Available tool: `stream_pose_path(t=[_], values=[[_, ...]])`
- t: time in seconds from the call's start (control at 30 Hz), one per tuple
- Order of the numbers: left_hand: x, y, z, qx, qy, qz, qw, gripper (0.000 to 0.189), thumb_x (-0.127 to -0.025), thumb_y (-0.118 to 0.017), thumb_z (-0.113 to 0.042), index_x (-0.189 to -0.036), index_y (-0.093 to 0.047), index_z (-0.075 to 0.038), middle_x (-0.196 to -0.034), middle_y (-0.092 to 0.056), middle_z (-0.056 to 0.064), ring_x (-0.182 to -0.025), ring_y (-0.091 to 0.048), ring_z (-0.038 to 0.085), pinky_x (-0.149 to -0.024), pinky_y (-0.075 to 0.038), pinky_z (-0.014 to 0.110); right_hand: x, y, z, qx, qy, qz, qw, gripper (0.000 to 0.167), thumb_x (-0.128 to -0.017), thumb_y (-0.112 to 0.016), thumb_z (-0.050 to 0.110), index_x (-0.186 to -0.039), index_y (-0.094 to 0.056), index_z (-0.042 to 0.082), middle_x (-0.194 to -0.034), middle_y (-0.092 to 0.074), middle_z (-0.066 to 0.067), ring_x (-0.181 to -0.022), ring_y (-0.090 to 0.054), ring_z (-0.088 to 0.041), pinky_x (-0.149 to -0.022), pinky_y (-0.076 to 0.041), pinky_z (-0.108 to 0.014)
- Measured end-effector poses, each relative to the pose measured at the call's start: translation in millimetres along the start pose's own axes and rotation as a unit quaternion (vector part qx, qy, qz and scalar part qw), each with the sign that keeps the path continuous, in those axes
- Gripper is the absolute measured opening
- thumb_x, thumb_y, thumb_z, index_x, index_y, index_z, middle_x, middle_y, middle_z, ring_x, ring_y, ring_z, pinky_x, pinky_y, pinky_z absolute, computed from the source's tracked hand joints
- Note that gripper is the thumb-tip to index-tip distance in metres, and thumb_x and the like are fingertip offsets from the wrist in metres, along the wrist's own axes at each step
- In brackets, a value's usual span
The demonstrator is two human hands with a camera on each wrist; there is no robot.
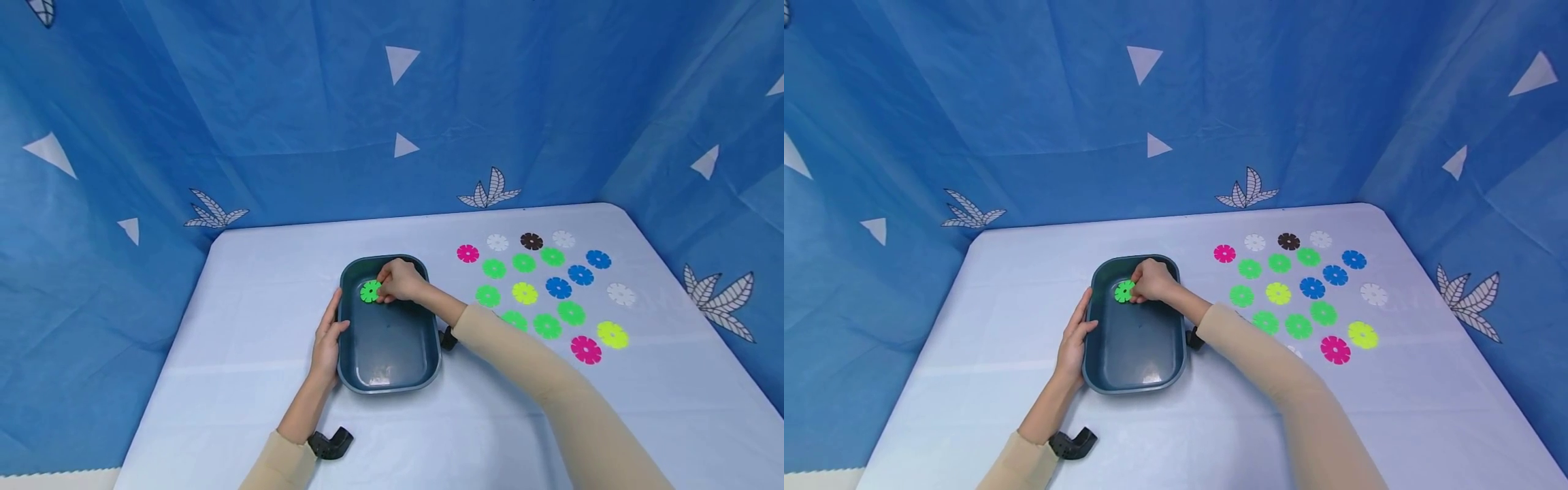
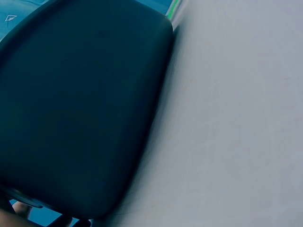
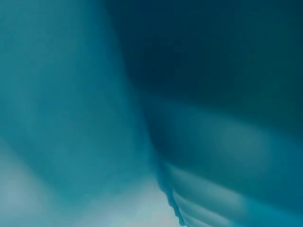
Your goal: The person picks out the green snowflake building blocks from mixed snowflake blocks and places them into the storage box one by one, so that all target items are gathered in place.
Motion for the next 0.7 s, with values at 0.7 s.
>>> stream_pose_path(t=[0.7], values=[[0.8, 0.2, -1.9, -0.002, -0.001, 0.0, 1.0, 0.062, -0.099, -0.036, -0.004, -0.157, -0.023, -0.021, -0.165, -0.012, -0.002, -0.153, -0.002, 0.018, -0.123, -0.005, 0.047, -1.0, 0.3, -0.3, 0.019, 0.022, 0.011, 0.9995, 0.031, -0.091, -0.065, 0.003, -0.12, -0.064, -0.005, -0.092, -0.071, -0.014, -0.07, -0.072, -0.015, -0.063, -0.059, -0.026]])
Point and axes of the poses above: each hand's wrist, its own x-axis away from the middle knuckle, its own y-axis out of the back of the hand, z = x × y, the point moved 3 cm from there along -x, towards the middle knuckle
